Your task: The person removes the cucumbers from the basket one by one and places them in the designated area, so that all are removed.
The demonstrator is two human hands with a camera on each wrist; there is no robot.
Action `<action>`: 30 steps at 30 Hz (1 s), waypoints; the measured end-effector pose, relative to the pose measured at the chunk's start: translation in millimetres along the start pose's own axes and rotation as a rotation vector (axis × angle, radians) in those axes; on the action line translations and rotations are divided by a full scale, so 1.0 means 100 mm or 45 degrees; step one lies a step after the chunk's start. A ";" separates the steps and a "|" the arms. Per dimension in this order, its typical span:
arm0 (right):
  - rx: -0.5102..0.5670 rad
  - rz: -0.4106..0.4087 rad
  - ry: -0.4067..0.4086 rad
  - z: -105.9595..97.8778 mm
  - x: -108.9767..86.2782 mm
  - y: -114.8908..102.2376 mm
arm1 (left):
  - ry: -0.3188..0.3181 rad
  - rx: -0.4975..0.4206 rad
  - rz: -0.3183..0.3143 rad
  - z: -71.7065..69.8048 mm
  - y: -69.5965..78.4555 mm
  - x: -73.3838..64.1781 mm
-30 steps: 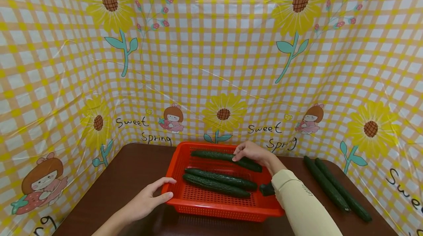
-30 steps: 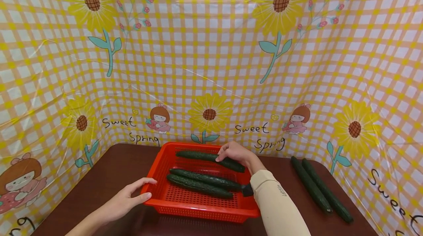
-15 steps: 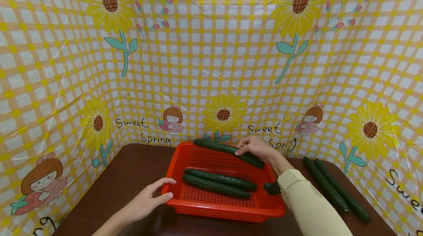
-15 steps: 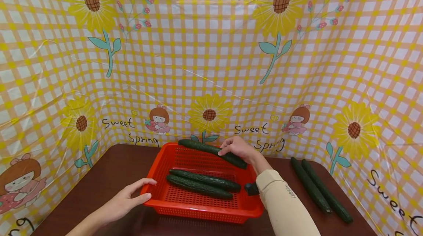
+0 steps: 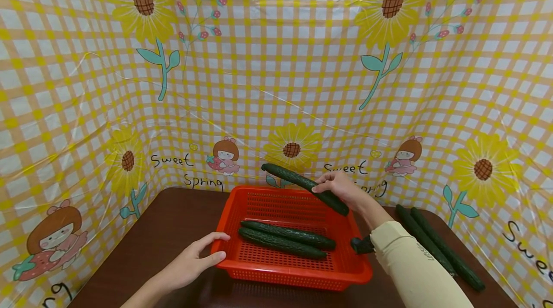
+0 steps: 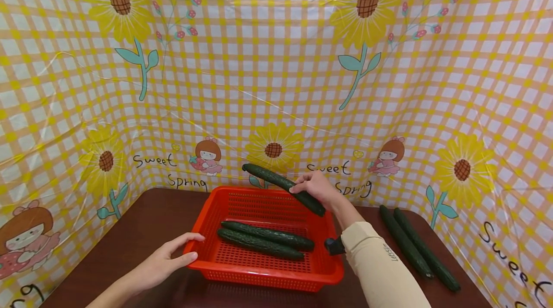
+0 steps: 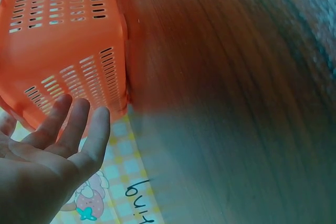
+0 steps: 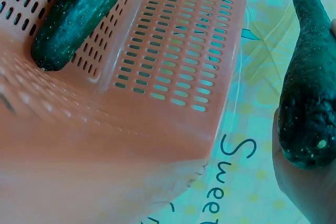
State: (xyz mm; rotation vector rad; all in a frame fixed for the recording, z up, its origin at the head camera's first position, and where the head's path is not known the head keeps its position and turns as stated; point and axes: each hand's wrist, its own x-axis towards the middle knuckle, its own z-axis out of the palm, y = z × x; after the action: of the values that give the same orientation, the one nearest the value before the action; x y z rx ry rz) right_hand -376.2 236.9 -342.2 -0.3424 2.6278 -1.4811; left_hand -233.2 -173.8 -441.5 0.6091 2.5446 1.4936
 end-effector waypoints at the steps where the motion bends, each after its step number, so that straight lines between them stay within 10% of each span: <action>1: 0.016 0.006 0.014 0.00 -0.03 -0.04 | 0.001 0.001 0.002 0.00 0.00 0.00; 30: 0.027 0.045 0.294 -0.48 -0.43 0.07 | 0.001 -0.020 -0.005 0.01 0.00 -0.01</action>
State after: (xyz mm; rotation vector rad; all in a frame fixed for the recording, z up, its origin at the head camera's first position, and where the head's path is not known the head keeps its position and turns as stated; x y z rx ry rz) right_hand -345.2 291.3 -324.2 -0.1285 2.7722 -1.6255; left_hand -232.1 -173.6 -441.6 0.6016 2.5307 1.5114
